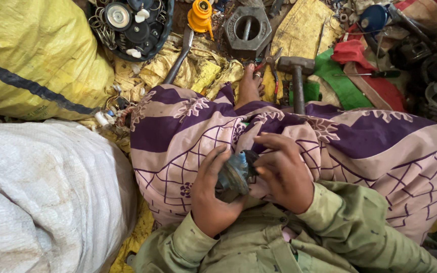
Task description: The person sits on the floor and uses a hammer and pliers to disassemble a small black electrical component. They repeatedly strike the component to separate parts and then inspect the pieces by hand.
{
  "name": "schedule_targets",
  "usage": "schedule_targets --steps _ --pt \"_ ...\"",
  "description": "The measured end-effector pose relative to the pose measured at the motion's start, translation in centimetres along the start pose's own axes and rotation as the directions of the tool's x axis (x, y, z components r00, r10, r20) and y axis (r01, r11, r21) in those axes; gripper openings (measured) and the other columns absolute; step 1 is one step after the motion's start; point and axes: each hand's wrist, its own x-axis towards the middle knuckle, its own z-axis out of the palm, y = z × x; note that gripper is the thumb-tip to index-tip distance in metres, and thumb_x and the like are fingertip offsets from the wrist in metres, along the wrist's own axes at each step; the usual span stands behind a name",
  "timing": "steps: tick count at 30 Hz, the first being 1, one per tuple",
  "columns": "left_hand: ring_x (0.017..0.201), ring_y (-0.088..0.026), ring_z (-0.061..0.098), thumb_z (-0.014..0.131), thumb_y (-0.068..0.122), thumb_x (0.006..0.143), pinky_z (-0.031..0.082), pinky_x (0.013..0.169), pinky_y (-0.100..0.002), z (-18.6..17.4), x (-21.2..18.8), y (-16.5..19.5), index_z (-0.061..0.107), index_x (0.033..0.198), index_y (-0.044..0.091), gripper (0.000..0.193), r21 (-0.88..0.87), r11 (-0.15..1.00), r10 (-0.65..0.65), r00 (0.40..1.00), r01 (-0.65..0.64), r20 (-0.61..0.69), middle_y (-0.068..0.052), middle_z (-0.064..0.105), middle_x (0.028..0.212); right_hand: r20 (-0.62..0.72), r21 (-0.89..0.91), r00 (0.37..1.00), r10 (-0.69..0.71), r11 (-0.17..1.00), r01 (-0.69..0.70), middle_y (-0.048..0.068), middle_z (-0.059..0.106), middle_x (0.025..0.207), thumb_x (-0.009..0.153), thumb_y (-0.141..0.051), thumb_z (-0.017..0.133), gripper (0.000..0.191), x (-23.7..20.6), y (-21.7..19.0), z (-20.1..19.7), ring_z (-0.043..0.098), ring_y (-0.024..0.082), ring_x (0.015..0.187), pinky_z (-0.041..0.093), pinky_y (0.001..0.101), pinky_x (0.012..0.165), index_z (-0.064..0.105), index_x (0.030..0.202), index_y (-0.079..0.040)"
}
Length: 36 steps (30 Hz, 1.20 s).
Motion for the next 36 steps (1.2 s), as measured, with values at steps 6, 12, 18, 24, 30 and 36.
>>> schedule_targets --steps 6,12,18,24,30,36 --pt "0.133 -0.036 0.062 0.093 0.011 0.065 0.052 0.110 -0.042 -0.1 -0.2 -0.3 0.049 0.143 0.004 0.090 -0.081 0.997 0.002 1.000 -0.002 0.002 -0.020 0.058 0.144 -0.154 0.365 0.971 0.181 0.924 -0.115 0.012 0.064 0.118 0.102 -0.003 0.062 0.007 -1.2 2.3 -0.3 0.065 0.023 0.108 0.053 0.0334 0.099 0.056 0.106 -0.005" --pt "0.110 -0.022 0.073 0.095 0.014 0.068 0.060 0.096 -0.034 0.0 -0.6 -1.0 0.045 0.148 0.001 0.095 -0.309 0.932 -0.153 0.980 0.187 0.131 -0.015 0.068 0.125 -0.075 0.614 0.951 0.300 0.765 -0.193 0.011 0.065 0.102 0.114 -0.006 0.047 0.014 -1.4 2.4 -0.5 0.064 0.017 0.093 0.054 0.0329 0.094 0.059 0.112 0.000" --pt "0.110 -0.019 0.072 0.095 0.014 0.069 0.061 0.096 -0.033 0.0 -0.9 -1.1 0.043 0.149 -0.001 0.097 -0.406 0.879 -0.189 0.965 0.249 0.183 -0.013 0.069 0.122 -0.097 0.659 0.902 0.421 0.706 -0.258 0.008 0.053 0.135 0.096 -0.008 0.059 0.056 -0.5 1.7 -0.4 0.064 0.021 0.109 0.056 0.0337 0.088 0.032 0.145 -0.005" --pt "0.123 -0.022 0.064 0.092 0.013 0.073 0.057 0.104 -0.038 0.0 -1.0 -1.1 0.038 0.153 -0.003 0.098 -0.650 0.640 -0.307 0.912 0.410 0.273 -0.016 0.059 0.136 0.045 0.670 0.906 0.421 0.660 -0.340 0.013 0.066 0.126 0.109 -0.020 0.048 0.036 -1.3 2.4 0.1 0.067 0.021 0.113 0.057 0.0357 0.097 0.052 0.138 0.002" --pt "0.125 -0.025 0.063 0.088 0.014 0.077 0.056 0.105 -0.040 0.3 -1.4 -1.8 0.033 0.153 -0.004 0.095 -0.715 0.517 -0.368 0.877 0.470 0.310 -0.018 0.056 0.138 0.146 0.641 0.925 0.351 0.679 -0.359 0.012 0.069 0.121 0.113 -0.032 0.042 0.044 -2.1 3.1 0.1 0.066 0.017 0.108 0.054 0.0323 0.096 0.060 0.131 0.004" --pt "0.119 -0.025 0.065 0.084 0.018 0.081 0.055 0.101 -0.037 1.1 -2.1 -3.3 0.037 0.151 -0.007 0.088 -0.742 0.471 -0.422 0.861 0.476 0.284 -0.019 0.059 0.132 0.212 0.599 0.939 0.272 0.722 -0.344 0.012 0.071 0.115 0.112 -0.036 0.046 0.047 -1.6 2.6 -0.2 0.068 0.018 0.104 0.055 0.0328 0.094 0.060 0.133 0.004"
